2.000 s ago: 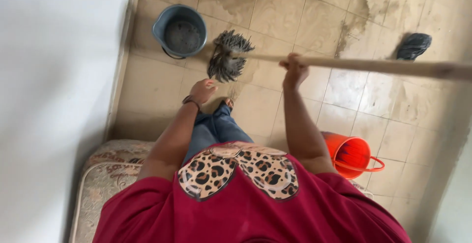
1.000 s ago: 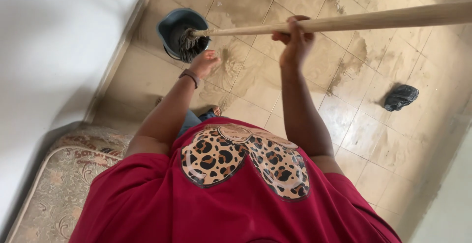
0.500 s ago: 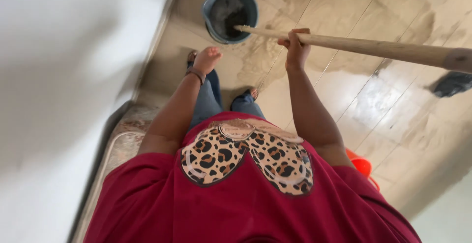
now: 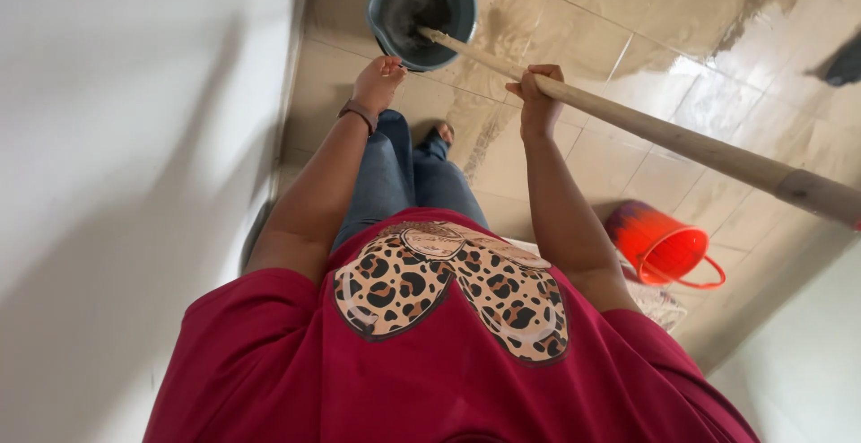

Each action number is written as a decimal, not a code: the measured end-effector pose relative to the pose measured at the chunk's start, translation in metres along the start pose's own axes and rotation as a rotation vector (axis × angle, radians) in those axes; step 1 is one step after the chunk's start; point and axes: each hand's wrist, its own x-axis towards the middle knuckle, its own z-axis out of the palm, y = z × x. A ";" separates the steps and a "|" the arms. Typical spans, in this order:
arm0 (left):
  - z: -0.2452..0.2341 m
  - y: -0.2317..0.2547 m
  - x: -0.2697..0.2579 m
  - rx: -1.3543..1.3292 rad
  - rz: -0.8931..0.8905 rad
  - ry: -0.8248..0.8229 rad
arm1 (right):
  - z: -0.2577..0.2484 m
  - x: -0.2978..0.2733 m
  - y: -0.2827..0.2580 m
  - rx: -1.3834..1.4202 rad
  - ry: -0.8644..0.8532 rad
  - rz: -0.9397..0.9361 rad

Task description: The person mops a tiled floor using a mop and a bucket of water, repeatedly dipping the mop and wringing it out by hand over the bucket.

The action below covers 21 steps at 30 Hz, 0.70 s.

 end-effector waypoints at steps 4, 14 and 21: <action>0.010 0.035 -0.017 0.245 -0.026 -0.060 | -0.036 0.020 0.020 0.158 0.102 0.102; 0.027 0.038 -0.006 0.375 -0.065 -0.086 | -0.121 0.007 0.111 0.538 0.542 0.374; 0.040 0.061 0.033 0.105 -0.050 -0.060 | -0.172 -0.026 0.136 0.651 0.539 0.529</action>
